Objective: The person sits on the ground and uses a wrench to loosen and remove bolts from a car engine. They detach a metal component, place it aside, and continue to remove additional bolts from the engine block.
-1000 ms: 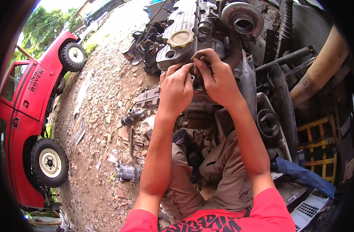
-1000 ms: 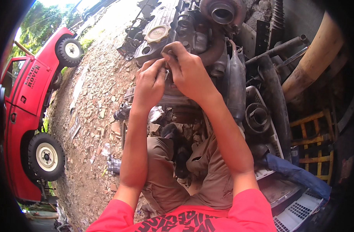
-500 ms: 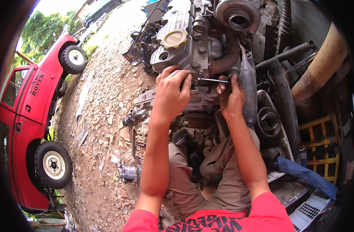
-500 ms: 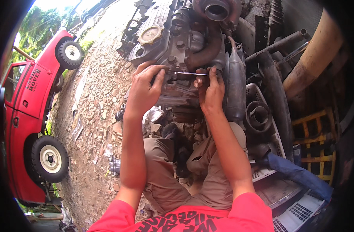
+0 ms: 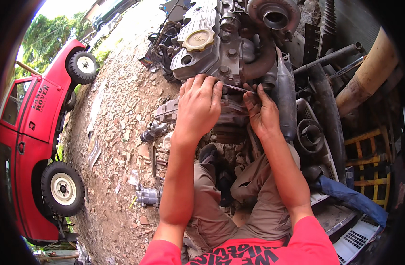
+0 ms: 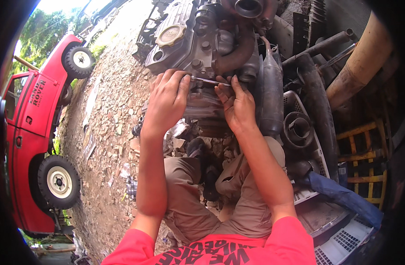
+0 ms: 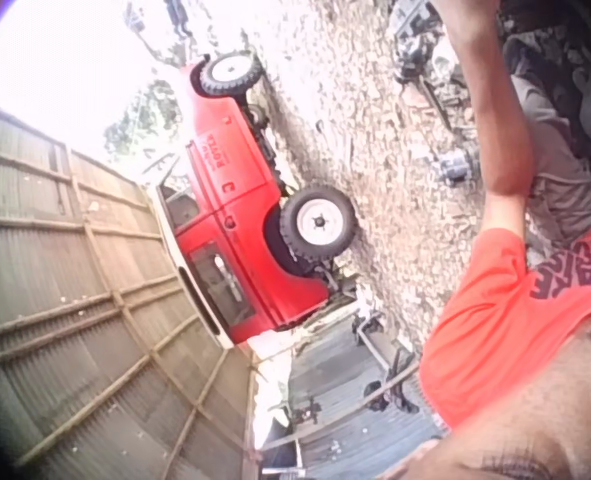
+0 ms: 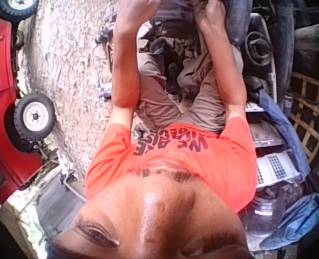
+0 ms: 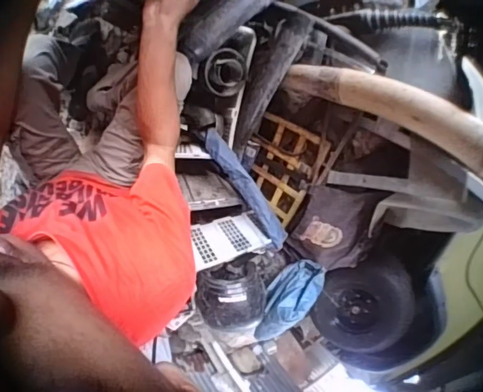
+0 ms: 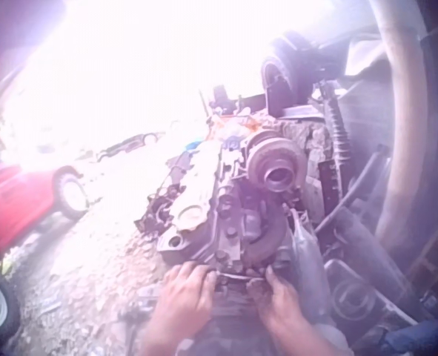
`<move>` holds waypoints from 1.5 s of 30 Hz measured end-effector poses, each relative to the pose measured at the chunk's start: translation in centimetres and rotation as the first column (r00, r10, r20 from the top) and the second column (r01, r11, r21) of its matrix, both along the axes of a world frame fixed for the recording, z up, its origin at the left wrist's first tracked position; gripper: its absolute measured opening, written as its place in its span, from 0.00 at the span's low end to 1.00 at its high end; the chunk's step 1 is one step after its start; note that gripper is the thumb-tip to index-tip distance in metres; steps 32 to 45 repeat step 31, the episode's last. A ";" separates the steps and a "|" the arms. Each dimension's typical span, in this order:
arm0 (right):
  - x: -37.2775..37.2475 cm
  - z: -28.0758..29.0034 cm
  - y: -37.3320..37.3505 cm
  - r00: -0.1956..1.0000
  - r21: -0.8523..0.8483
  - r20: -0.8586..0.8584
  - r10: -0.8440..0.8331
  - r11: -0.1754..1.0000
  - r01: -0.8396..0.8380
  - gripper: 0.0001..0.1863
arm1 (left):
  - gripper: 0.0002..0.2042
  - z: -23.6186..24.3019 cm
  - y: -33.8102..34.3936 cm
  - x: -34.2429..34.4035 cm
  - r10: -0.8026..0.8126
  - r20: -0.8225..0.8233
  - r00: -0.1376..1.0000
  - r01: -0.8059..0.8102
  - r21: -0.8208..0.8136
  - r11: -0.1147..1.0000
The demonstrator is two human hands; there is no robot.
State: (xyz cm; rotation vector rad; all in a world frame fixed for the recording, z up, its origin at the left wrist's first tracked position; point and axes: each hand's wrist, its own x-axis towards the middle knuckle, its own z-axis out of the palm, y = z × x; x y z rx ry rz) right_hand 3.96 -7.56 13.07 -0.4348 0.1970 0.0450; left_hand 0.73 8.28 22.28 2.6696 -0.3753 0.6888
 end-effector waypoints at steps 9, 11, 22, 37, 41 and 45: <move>-1.2 2.3 -1.6 0.910 -0.388 0.228 0.347 0.889 -0.241 0.19 | 0.18 0.3 0.2 0.6 0.003 -0.026 1.000 -0.004 -0.036 0.999; -2.1 2.6 -0.8 0.874 -0.492 0.234 0.426 0.827 -0.271 0.21 | 0.18 0.3 0.3 0.5 0.000 -0.029 1.000 -0.002 -0.052 0.999; -2.0 2.6 1.3 0.814 -0.333 0.238 0.530 0.832 -0.444 0.17 | 0.19 0.5 0.4 0.7 -0.053 -0.007 0.999 0.052 -0.103 0.993; -2.5 2.8 0.6 0.840 -0.087 0.304 0.450 0.891 -0.445 0.24 | 0.21 0.2 -0.1 0.9 0.006 0.002 1.000 -0.006 -0.127 0.992; -2.5 2.8 0.6 0.840 -0.087 0.304 0.450 0.891 -0.445 0.24 | 0.21 0.2 -0.1 0.9 0.006 0.002 1.000 -0.006 -0.127 0.992; -2.5 2.8 0.6 0.840 -0.087 0.304 0.450 0.891 -0.445 0.24 | 0.21 0.2 -0.1 0.9 0.006 0.002 1.000 -0.006 -0.127 0.992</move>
